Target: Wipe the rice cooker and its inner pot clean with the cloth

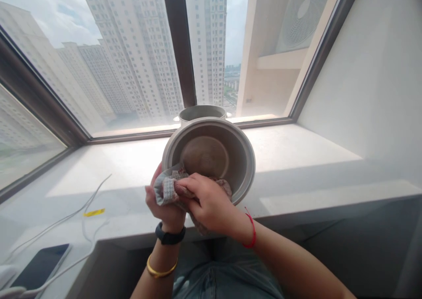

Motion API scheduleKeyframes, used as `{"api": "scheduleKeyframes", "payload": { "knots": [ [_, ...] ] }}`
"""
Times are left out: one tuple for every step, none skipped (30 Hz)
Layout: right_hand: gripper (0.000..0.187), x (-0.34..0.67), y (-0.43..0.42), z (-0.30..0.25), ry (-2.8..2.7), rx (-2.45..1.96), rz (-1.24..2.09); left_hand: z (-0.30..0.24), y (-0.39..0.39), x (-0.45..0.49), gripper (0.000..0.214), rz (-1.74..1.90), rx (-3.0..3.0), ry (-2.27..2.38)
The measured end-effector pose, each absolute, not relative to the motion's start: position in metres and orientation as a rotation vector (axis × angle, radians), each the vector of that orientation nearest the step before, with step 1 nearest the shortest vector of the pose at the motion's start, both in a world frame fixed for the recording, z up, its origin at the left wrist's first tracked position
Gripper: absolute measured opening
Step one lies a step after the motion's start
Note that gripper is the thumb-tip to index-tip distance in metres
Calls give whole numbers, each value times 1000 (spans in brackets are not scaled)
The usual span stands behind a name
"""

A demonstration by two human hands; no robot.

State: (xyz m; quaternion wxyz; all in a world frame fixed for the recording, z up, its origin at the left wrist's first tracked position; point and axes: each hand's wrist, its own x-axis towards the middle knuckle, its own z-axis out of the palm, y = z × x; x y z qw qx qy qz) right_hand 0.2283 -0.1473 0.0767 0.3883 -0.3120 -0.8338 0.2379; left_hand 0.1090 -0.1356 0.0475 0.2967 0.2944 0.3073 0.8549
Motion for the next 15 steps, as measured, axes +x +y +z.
{"api": "scheduleKeyframes", "payload": {
  "knots": [
    [16, 235, -150, 77, -2220, -828, 526, 50, -136, 108, 51, 2273, 738, 864],
    [15, 243, -152, 77, -2300, -867, 454, 51, -137, 107, 49, 2258, 715, 938],
    [14, 250, -153, 76, -2368, -910, 391, 52, -138, 107, 50, 2232, 715, 1024],
    [13, 256, -154, 75, -2430, -953, 338, 52, -138, 107, 52, 2212, 723, 1101],
    [14, 263, -153, 73, -2487, -993, 293, 52, -139, 107, 54, 2196, 734, 1155],
    [15, 269, -153, 71, -2535, -1033, 249, 51, -139, 107, 55, 2185, 743, 1185],
    [16, 275, -152, 68, -2573, -1076, 199, 50, -140, 107, 56, 2179, 746, 1204],
    [19, 280, -150, 66, -2598, -1123, 144, 49, -140, 107, 57, 2173, 747, 1217],
    [22, 284, -149, 65, -2615, -1169, 93, 48, -140, 108, 59, 2167, 747, 1226],
    [24, 286, -147, 63, -2625, -1207, 56, 47, -140, 108, 60, 2159, 749, 1235],
    [25, 287, -144, 62, -2634, -1230, 47, 47, -140, 109, 61, 2150, 755, 1242],
    [25, 286, -141, 62, -2641, -1236, 79, 47, -139, 110, 61, 2142, 762, 1246],
    [23, 283, -138, 61, -2643, -1222, 158, 47, -139, 111, 61, 2134, 771, 1244],
    [21, 278, -134, 60, -2627, -1199, 269, 48, -138, 111, 60, 2128, 784, 1238],
    [19, 272, -128, 60, -2590, -1182, 394, 49, -137, 112, 59, 2117, 804, 1229]
  ]
}}
